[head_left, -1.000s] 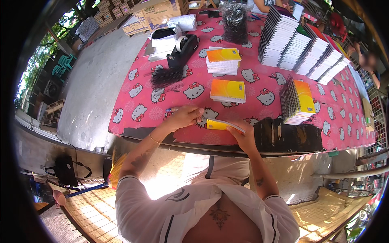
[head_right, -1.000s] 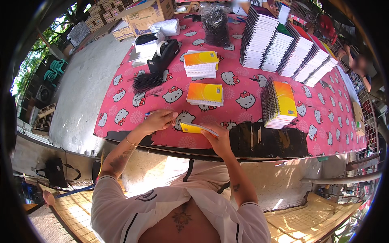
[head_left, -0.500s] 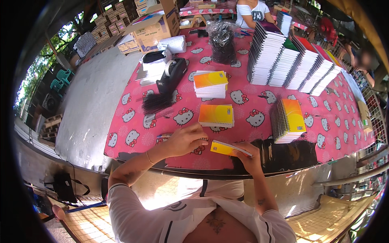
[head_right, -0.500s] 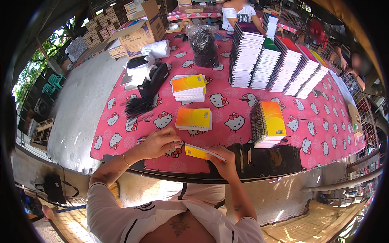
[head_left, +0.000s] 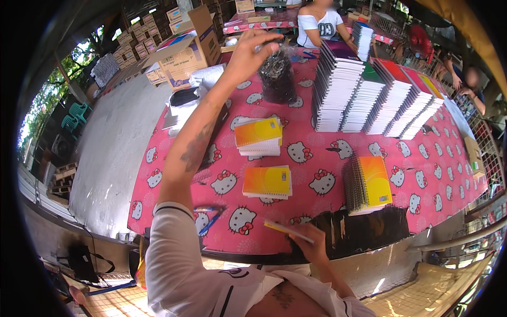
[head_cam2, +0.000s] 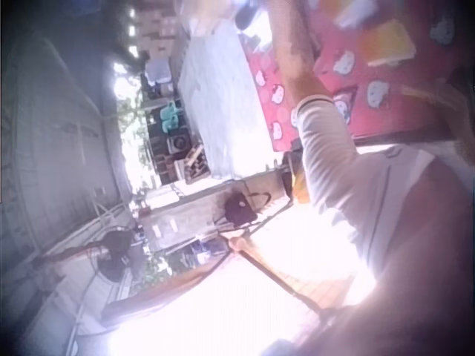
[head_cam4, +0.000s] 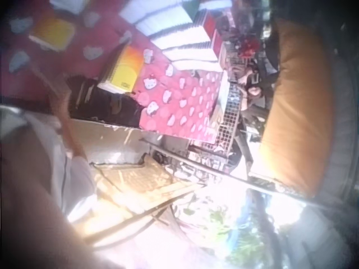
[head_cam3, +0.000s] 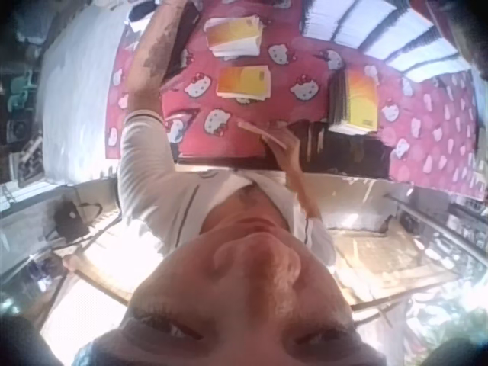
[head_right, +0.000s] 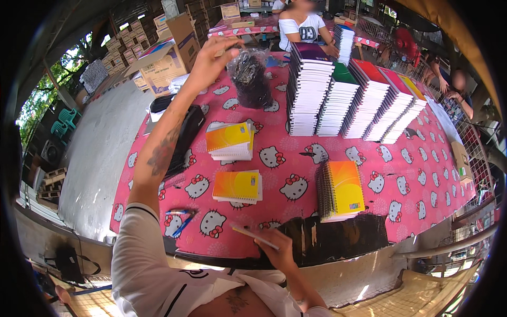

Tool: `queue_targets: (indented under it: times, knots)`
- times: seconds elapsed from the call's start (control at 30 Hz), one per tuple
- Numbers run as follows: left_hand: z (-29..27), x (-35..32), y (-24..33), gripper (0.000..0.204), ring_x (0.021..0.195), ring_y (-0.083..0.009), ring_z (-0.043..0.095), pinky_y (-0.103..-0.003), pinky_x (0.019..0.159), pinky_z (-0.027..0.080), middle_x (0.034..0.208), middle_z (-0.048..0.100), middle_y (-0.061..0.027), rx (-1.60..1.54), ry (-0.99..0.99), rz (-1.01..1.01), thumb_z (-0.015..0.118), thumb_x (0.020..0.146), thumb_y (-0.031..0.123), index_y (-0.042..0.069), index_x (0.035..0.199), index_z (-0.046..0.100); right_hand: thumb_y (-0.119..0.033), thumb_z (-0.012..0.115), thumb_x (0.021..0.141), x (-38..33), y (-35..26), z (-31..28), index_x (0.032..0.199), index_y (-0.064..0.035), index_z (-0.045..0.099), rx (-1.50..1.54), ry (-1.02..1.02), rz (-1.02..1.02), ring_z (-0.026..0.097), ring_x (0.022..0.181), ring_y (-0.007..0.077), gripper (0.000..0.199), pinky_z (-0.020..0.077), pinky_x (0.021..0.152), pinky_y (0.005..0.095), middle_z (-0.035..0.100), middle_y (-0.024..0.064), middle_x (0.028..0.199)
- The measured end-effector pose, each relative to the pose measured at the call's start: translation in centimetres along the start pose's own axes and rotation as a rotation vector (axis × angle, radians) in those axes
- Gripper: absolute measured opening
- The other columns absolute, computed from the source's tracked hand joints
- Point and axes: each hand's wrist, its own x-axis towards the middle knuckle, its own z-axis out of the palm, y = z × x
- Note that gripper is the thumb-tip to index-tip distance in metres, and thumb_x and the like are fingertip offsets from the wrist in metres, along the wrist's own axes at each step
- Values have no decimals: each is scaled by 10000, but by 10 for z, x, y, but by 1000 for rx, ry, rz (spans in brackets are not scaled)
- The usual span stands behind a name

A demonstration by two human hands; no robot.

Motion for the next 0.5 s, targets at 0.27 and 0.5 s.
queue_targets:
  times: [0.27, 0.5]
  knots:
    - [75, 66, -119, 338, 1015, -358, 681, -457, 859, 534, 1124, 702, -177, 336, -201, -250, 620, 927, 127, 111, 1261, 671, 39, 772, 786, 10, -3, 5, 1081, -20, 732, 14, -62, 29, 726, 913, 262, 303, 586, 788, 331, 729, 135, 1046]
    - [64, 55, -100, 448, 1136, -395, 637, -493, 956, 515, 1206, 679, -204, 536, -353, -413, 561, 896, 146, 119, 1339, 617, 21, 790, 792, 10, 0, 3, 1035, -1, 747, -9, -55, 69, 727, 897, 261, 247, 582, 788, 338, 736, 155, 1019]
